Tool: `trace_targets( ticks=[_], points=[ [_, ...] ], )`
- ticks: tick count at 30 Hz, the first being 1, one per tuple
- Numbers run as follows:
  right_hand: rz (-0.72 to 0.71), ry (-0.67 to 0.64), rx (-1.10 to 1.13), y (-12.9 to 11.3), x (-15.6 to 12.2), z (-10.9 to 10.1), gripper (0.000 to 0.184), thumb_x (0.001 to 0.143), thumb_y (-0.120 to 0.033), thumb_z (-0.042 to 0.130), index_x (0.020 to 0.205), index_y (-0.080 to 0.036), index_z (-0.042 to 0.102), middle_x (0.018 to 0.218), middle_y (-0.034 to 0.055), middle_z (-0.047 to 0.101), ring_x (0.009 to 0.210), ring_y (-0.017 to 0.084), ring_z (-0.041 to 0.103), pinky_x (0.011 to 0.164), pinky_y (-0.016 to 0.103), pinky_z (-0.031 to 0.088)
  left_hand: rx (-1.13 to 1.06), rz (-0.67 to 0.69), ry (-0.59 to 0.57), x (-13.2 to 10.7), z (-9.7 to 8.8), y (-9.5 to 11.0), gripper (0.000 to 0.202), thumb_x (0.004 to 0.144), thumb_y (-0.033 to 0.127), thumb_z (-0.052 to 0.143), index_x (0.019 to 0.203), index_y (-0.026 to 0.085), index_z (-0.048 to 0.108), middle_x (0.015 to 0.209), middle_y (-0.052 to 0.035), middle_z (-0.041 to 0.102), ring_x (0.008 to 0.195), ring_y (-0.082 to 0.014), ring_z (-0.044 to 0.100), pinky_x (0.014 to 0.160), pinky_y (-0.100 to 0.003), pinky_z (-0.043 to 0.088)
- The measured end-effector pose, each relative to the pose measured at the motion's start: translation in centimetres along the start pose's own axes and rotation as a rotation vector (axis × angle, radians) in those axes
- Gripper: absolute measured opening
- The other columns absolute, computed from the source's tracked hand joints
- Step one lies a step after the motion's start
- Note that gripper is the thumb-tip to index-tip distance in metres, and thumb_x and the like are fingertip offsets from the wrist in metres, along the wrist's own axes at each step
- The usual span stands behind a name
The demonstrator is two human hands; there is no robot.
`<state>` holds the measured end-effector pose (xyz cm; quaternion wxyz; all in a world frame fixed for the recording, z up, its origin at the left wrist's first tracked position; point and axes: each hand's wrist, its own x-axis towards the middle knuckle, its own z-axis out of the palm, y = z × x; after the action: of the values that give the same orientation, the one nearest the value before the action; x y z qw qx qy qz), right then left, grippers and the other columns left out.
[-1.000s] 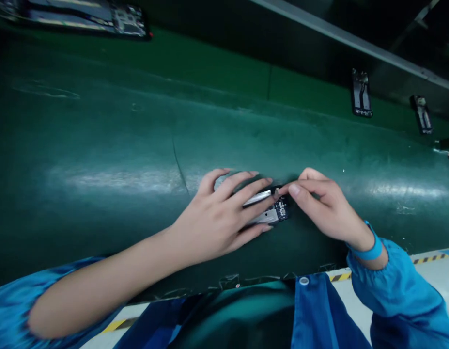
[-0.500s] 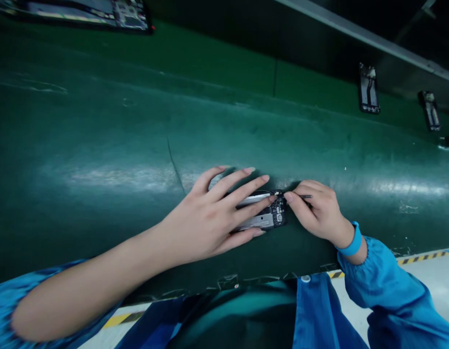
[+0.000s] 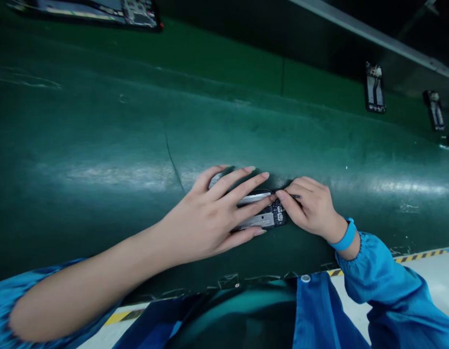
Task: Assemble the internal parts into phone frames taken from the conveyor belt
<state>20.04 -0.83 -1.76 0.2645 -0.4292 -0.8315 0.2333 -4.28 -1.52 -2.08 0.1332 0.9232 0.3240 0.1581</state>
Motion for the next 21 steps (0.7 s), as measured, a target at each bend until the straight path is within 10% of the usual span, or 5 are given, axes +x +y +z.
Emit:
trace_targets(
  ticks=[15,21],
  points=[
    [0.012,0.005,-0.051,0.1,-0.2,0.1,0.027,0.103,-0.024,0.051,0.079,-0.019,0.062,0.072,0.006,0.063,0.066,0.019,0.056,0.064,0.034,0.045,-0.015,-0.02,-0.007,0.0,0.0,0.0,0.048,0.095,0.05,0.057,0.136,0.025,0.062,0.152,-0.0149,0.047,0.138,-0.0412,0.044,0.108,-0.066,0.035],
    [0.32,-0.069,0.052,0.0,1.3,-0.4,0.041,0.103,-0.031,0.05,0.064,-0.019,0.06,0.066,0.0033,0.062,0.062,0.016,0.058,0.061,0.029,0.043,-0.073,-0.063,-0.008,0.2,0.0,-0.1,0.047,0.092,0.05,0.06,0.131,0.026,0.065,0.143,-0.0169,0.054,0.137,-0.0417,0.044,0.107,-0.067,0.034]
  ],
)
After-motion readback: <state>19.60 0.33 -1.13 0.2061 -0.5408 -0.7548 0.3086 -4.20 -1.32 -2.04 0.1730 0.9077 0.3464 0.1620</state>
